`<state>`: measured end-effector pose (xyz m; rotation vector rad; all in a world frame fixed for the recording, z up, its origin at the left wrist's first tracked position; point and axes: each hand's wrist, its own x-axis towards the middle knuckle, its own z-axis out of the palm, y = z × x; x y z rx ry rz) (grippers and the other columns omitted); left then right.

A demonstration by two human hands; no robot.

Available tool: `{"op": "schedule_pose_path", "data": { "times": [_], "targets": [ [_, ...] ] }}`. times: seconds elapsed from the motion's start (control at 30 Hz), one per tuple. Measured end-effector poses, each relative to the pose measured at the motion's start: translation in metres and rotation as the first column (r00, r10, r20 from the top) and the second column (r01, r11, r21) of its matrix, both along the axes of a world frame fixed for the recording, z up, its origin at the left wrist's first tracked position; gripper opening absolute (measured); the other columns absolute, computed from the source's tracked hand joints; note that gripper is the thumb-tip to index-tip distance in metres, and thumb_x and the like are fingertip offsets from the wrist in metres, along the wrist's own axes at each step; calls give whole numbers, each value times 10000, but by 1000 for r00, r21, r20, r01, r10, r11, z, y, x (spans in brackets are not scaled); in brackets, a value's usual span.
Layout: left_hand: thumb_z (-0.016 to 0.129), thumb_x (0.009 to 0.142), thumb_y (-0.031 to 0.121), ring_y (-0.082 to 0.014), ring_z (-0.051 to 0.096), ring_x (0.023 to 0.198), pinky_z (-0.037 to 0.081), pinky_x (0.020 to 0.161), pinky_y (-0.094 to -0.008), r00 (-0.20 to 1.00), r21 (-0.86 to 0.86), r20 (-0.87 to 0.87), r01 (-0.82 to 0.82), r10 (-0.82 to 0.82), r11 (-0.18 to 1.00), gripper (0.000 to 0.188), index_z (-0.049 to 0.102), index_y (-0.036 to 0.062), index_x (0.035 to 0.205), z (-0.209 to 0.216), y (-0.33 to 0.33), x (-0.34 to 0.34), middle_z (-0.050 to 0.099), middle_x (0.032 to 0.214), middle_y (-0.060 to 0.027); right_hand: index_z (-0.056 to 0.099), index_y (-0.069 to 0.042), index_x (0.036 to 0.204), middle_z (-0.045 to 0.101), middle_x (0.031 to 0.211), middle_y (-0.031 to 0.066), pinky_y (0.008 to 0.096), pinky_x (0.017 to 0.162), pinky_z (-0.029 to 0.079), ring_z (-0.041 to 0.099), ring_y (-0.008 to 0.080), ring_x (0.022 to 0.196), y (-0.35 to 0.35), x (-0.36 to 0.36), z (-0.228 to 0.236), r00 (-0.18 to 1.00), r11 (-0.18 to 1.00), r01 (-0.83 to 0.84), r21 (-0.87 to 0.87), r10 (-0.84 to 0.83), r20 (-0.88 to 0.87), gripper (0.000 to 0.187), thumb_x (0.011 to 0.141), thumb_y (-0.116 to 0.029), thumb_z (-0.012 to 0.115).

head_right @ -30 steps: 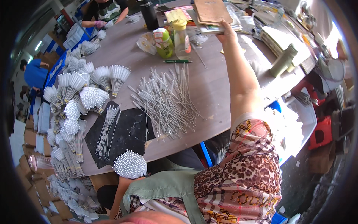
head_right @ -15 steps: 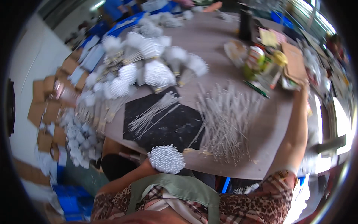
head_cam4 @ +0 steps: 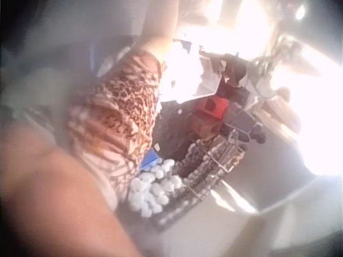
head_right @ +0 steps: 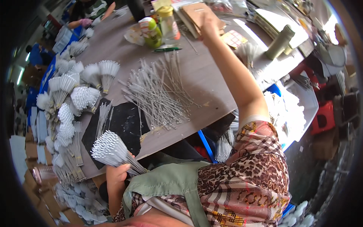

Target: The person trims the ends of bundled wire brushes using red-handled pliers. They repeatedly pick up bundles, align the wire tips, and snip protruding ends to create a uniform surface. The person also handles plastic bags and other items on the table while working.

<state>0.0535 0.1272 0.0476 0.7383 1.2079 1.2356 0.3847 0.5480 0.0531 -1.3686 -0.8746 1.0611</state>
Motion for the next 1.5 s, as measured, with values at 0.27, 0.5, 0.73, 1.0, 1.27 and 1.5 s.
{"op": "schedule_pose_path", "data": {
  "times": [0.27,0.5,0.73,1.0,1.27,1.5],
  "targets": [
    [633,590,-39,-284,394,1219,364,983,-458,894,187,304,283,-330,941,817,308,41,1336,21,92,76,381,1322,-126,410,15,1253,571,1090,189,378,876,431,535,343,1037,-240,-81,-9,154,301,-953,-40,592,791,501,809,-168,552],
    [605,652,29,-310,432,1179,354,982,-507,949,-29,305,92,-79,995,675,368,3,1284,-5,90,57,436,1284,-157,498,-123,1239,601,1027,172,377,824,458,587,319,900,-224,-64,39,-224,25,-925,-379,770,597,483,766,-183,577],
    [538,686,45,-316,432,1176,404,928,-528,936,-208,338,-24,95,978,603,382,-1,1267,-31,67,8,433,1285,-153,391,-61,1274,574,1002,237,419,835,448,563,367,953,22,131,3,-16,985,-173,22,-26,1000,871,599,-467,763],
    [532,674,79,-313,443,1165,420,914,-520,910,-266,375,-78,177,961,542,431,22,1204,-34,68,8,452,1259,-133,396,12,1285,503,1219,208,348,894,427,516,296,1096,94,198,-26,138,934,-19,-356,355,925,1053,504,-589,766],
    [518,703,112,-244,417,1180,404,945,-485,933,-272,348,7,92,962,544,397,93,1234,-36,64,0,414,1284,-84,694,-22,744,643,699,72,297,620,465,598,162,622,103,194,-25,513,932,-11,-361,315,799,495,549,-464,805],
    [526,709,129,-246,408,1191,392,956,-476,933,-302,338,-14,121,953,542,399,105,1235,-27,66,4,406,1297,-82,664,22,796,633,810,121,298,696,463,595,189,727,136,174,-23,488,949,-171,-266,316,814,583,534,-478,809]
  ]
}}
